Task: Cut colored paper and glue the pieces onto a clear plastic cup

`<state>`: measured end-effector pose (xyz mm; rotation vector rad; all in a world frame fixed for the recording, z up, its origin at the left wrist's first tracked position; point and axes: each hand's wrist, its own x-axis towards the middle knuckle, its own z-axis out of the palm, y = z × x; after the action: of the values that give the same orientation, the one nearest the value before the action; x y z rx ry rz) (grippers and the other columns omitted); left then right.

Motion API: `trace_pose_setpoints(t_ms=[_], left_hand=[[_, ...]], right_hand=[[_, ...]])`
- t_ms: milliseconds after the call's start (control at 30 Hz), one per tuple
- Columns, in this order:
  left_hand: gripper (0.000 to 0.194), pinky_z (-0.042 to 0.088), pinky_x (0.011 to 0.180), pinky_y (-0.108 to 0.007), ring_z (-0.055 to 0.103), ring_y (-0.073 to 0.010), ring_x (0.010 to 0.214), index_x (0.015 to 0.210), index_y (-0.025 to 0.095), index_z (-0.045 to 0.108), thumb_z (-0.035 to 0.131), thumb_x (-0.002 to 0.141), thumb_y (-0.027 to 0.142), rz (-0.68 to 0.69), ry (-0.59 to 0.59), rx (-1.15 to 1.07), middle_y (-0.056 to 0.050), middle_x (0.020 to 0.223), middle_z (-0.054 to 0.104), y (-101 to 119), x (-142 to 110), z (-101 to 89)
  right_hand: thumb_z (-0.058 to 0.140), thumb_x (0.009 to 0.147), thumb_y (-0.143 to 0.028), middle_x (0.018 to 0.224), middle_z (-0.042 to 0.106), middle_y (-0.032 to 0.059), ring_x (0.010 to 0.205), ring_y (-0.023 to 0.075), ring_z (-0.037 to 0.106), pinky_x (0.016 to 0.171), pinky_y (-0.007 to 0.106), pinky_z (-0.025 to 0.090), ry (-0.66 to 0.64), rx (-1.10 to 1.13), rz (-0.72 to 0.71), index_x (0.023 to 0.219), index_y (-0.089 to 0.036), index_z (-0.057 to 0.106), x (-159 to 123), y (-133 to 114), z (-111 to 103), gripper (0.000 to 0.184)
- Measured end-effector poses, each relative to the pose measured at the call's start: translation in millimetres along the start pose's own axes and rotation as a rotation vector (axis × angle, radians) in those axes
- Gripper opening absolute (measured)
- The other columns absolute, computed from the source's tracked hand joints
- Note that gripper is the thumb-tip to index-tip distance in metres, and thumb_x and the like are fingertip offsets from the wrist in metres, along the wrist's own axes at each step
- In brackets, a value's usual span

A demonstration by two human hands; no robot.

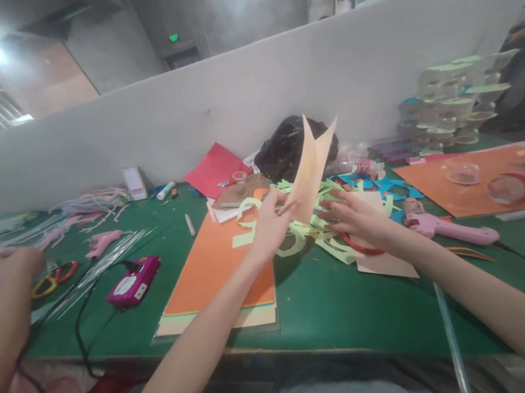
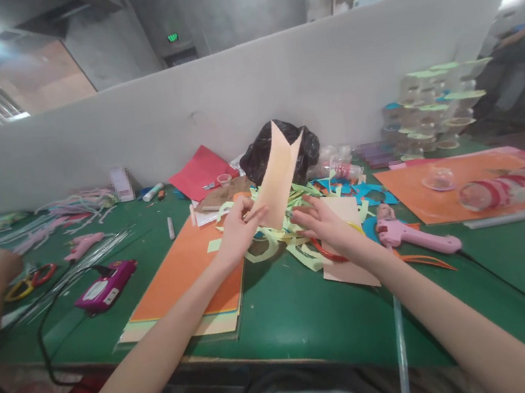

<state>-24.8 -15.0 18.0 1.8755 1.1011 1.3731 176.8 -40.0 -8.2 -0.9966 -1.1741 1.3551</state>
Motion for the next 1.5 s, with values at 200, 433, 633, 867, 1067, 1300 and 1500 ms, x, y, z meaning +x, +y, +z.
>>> trace_pose_setpoints(t_ms=[200,433,633,867,1067,1300,1500], left_hand=[[0.043,0.03,0.063,-0.028,0.037,-0.0141,0.066,0.067,0.021,0.04,0.066,0.087,0.048,0.111,-0.25,0.121,0.003,0.067,0.04,1,-13,14.8],[0.047,0.034,0.067,-0.029,0.043,-0.016,0.067,0.068,0.021,0.042,0.04,0.098,0.056,0.182,-0.338,0.106,0.0,0.069,0.044,7,-14,10.6],[0.04,0.033,0.069,-0.029,0.042,-0.0155,0.069,0.068,0.021,0.038,0.045,0.098,0.045,0.146,-0.081,0.231,0.001,0.069,0.042,-1,7,-13.3],[0.011,0.042,0.074,-0.028,0.059,-0.0184,0.085,0.088,0.019,0.057,0.059,0.087,0.03,-0.095,-0.129,0.278,-0.003,0.09,0.064,-23,17,-19.6],[0.047,0.053,0.085,-0.031,0.067,-0.0245,0.107,0.118,0.019,0.061,0.069,0.083,0.05,-0.289,-0.114,-0.114,-0.011,0.126,0.069,-23,16,-18.1],[0.031,0.056,0.083,-0.035,0.07,-0.0265,0.1,0.107,0.017,0.07,0.069,0.081,0.033,-0.257,0.071,0.008,-0.011,0.112,0.076,-32,24,-26.1],[0.029,0.057,0.086,-0.035,0.071,-0.0255,0.102,0.111,0.014,0.069,0.063,0.084,0.026,-0.2,0.18,-0.027,-0.012,0.115,0.075,-27,28,-34.6]], right_hand=[[0.069,0.083,-0.056,0.119,0.072,0.009,0.107,0.0251,0.07,0.094,0.043,0.058,-0.069,-0.004,-0.05,0.117,-0.024,0.062,1,4,2,0.048],[0.063,0.079,-0.037,0.103,0.076,0.0033,0.098,0.028,0.072,0.087,0.046,0.061,0.248,0.091,0.029,0.1,-0.025,0.063,1,-2,3,0.024],[0.059,0.075,-0.032,0.117,0.073,0.0052,0.107,0.0294,0.069,0.092,0.046,0.058,0.472,-0.087,-0.101,0.108,-0.026,0.065,3,-11,-15,0.034],[0.058,0.075,-0.029,0.116,0.073,0.0036,0.106,0.0295,0.069,0.093,0.048,0.058,0.427,-0.118,-0.128,0.112,-0.028,0.067,5,-9,-19,0.038],[0.055,0.077,-0.03,0.103,0.076,0.0027,0.091,0.0273,0.071,0.078,0.04,0.06,0.344,-0.15,-0.069,0.105,-0.026,0.066,-2,-14,-11,0.031],[0.039,0.096,-0.047,0.098,0.071,0.0099,0.092,0.0289,0.067,0.083,0.043,0.052,0.351,-0.785,-0.156,0.11,-0.022,0.06,-3,-9,-28,0.035],[0.051,0.094,-0.037,0.106,0.066,0.0212,0.102,0.0361,0.062,0.084,0.042,0.045,0.111,-1.616,-0.148,0.099,-0.014,0.063,-14,3,-35,0.026]])
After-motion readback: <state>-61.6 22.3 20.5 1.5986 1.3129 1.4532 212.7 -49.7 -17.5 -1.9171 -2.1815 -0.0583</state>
